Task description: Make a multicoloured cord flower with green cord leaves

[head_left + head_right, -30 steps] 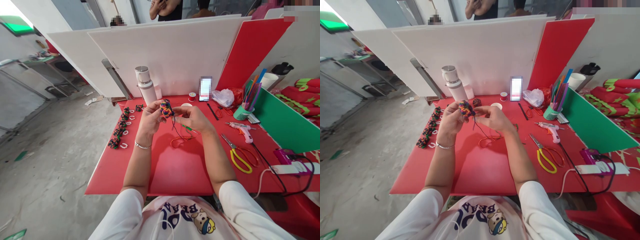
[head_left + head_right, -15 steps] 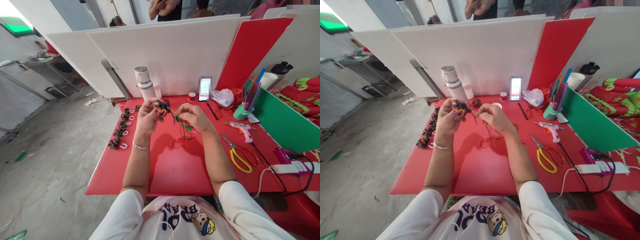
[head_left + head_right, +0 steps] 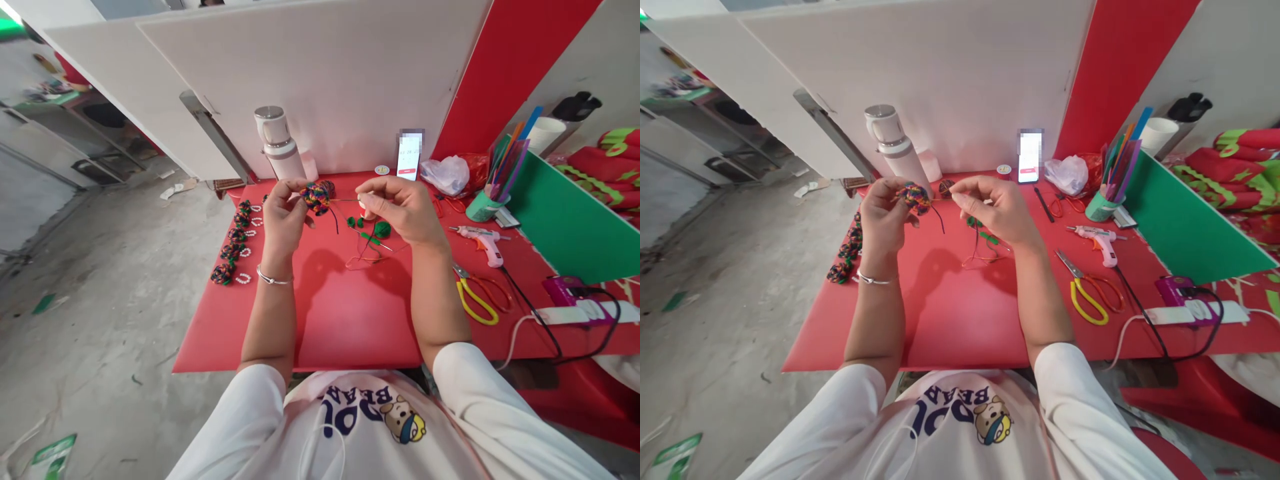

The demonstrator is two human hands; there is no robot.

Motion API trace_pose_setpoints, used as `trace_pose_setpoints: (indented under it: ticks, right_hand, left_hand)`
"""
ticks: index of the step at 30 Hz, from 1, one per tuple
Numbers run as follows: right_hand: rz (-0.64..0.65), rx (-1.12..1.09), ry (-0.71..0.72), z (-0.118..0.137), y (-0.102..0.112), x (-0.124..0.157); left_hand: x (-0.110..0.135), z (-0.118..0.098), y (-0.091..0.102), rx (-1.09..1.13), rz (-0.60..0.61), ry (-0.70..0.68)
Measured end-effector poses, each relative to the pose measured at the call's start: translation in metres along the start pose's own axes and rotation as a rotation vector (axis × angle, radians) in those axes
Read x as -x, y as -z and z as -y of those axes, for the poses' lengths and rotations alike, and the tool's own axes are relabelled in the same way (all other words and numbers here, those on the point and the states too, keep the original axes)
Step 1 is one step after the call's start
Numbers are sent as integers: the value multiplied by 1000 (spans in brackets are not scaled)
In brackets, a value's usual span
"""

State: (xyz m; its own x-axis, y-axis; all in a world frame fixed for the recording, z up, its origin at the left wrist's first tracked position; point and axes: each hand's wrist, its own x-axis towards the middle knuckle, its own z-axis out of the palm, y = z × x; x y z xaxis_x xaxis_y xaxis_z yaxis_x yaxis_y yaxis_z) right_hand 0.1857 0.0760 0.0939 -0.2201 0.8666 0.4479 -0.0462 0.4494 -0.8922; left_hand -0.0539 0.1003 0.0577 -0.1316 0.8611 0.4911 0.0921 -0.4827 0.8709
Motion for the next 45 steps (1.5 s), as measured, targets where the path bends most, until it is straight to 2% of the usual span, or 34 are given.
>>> trace_pose_setpoints:
  ticks: [4,6,11,13,16,20,24,26,28,29,31,33,34,36,38,40,42,45]
  right_hand:
    - [-23,-7,63,7,9,5]
    - [-35,-27,64,10,12,8]
    - [36,-23,-74,18,20,29]
    - [37,-3,-134,21,28,43]
    - [-55,-26,-187,20,40,67]
    - [-154,-33,-284,8,39,95]
    - [-119,44,-408,-6,20,113]
    - [-70,103,-439,-11,10,117]
    - [6,171,-451,-16,2,118]
    - [55,200,-449,-18,-2,118]
    - [164,227,-431,-24,-7,116]
    - [265,237,-400,-29,-9,116]
    - [300,261,-373,-31,-8,116]
    - [321,388,-282,-36,-3,116]
    - [277,555,-168,-42,4,116]
    - [197,615,-87,-51,9,115]
    - [88,522,-73,-61,9,114]
    - [-129,313,-157,-79,-1,113]
  left_hand:
    - [9,22,14,-272,39,98]
    - [18,35,22,-471,121,153]
    - [45,57,39,-1018,381,258]
    - [52,62,42,-1151,427,308]
    - [57,67,43,-1213,441,330]
    - [61,74,45,-1132,393,322]
    - [64,76,55,-899,280,353]
    - [68,68,55,-843,152,284]
    - [79,51,45,-752,7,129]
    - [86,41,36,-643,27,48]
    - [101,22,12,-367,222,-46]
    - [116,8,-13,-125,472,32]
    - [122,5,-23,-60,543,97]
    - [131,6,-37,-98,574,212]
    - [136,15,-44,-199,520,216]
    - [142,27,-48,-213,441,231]
    - [150,36,-54,-196,384,316]
    - [163,45,-64,-194,349,375]
